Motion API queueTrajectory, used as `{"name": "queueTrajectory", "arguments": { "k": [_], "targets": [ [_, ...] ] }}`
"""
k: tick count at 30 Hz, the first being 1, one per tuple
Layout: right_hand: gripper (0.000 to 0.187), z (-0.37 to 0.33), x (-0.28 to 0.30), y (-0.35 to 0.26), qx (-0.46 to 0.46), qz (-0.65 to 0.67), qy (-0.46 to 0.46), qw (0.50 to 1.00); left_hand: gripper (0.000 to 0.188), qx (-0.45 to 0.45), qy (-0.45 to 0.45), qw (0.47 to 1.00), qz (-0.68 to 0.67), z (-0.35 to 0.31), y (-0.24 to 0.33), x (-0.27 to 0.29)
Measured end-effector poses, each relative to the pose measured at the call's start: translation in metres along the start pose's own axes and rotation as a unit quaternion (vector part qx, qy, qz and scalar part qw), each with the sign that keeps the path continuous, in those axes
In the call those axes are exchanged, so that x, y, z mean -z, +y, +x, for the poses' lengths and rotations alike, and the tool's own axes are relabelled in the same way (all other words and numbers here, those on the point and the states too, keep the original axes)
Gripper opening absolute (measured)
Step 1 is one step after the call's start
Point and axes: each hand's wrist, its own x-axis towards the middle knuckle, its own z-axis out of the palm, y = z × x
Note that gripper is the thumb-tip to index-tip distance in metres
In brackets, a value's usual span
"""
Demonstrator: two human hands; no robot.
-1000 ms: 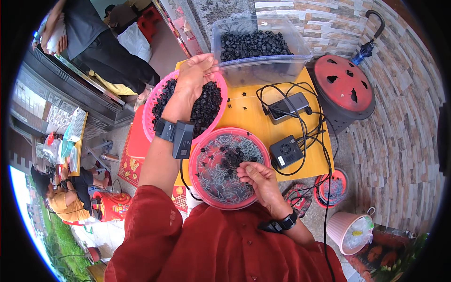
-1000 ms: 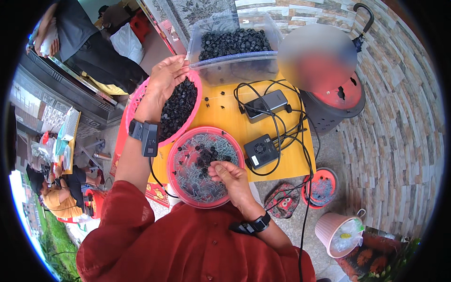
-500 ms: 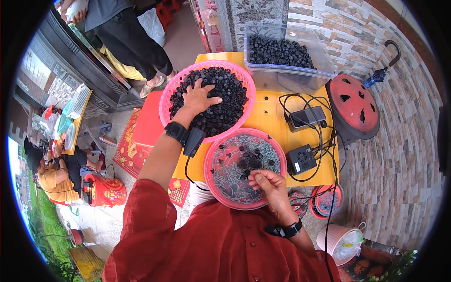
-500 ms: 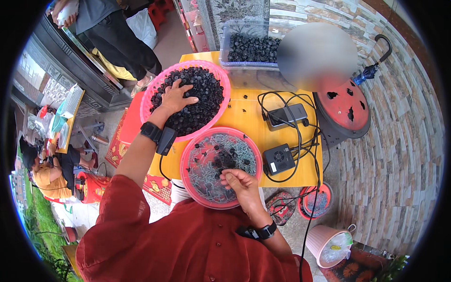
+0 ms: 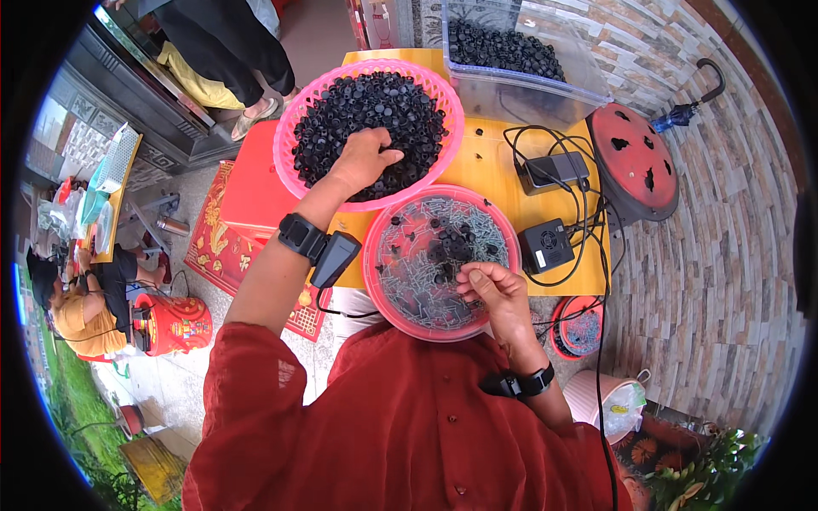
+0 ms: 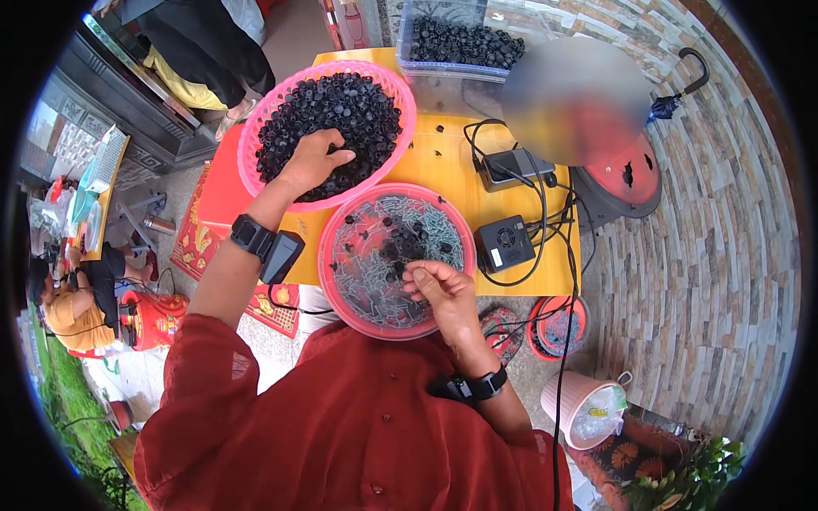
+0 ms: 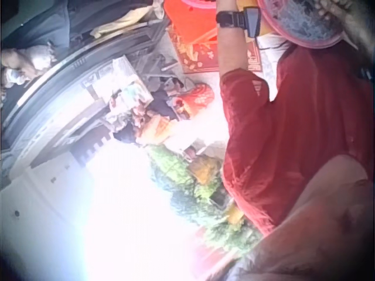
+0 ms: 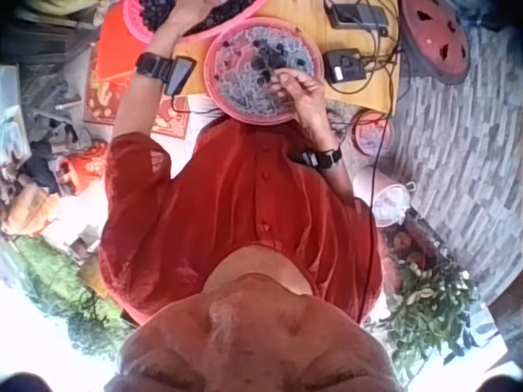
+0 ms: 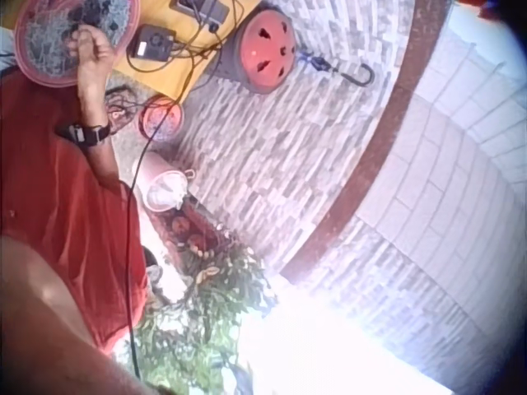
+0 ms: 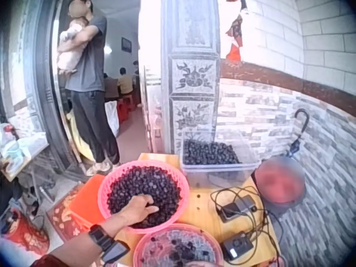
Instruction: Manually sort small plastic or metal mechanical components into different containers.
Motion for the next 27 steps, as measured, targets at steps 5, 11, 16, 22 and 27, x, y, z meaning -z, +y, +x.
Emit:
{"name": "queueTrajectory", "arguments": {
  "k": [5, 11, 16, 22, 27],
  "targets": [
    [0.017, -0.001, 0.010, 0.001, 0.015, -0.008, 0.025, 1.000, 0.019, 0.243, -0.086, 0.789, -0.558, -0.005, -0.006, 0.019],
    [0.015, 0.010, 0.012, 0.002, 0.216, -0.306, 0.030, 0.927, 0.021, 0.189, -0.250, 0.645, -0.697, -0.033, 0.055, 0.035],
    [0.026, 0.013, -0.008, 0.002, 0.296, -0.531, -0.012, 0.794, 0.030, 0.186, -0.313, 0.772, -0.521, -0.043, 0.097, -0.016],
    [0.019, 0.008, 0.002, -0.007, 0.308, -0.612, 0.026, 0.728, 0.028, -0.028, -0.169, 0.970, -0.172, -0.046, 0.079, -0.073],
    [0.014, -0.005, 0.014, -0.004, 0.281, -0.662, -0.009, 0.695, 0.015, 0.012, -0.126, 0.971, -0.202, -0.048, 0.082, -0.070]
  ]
}}
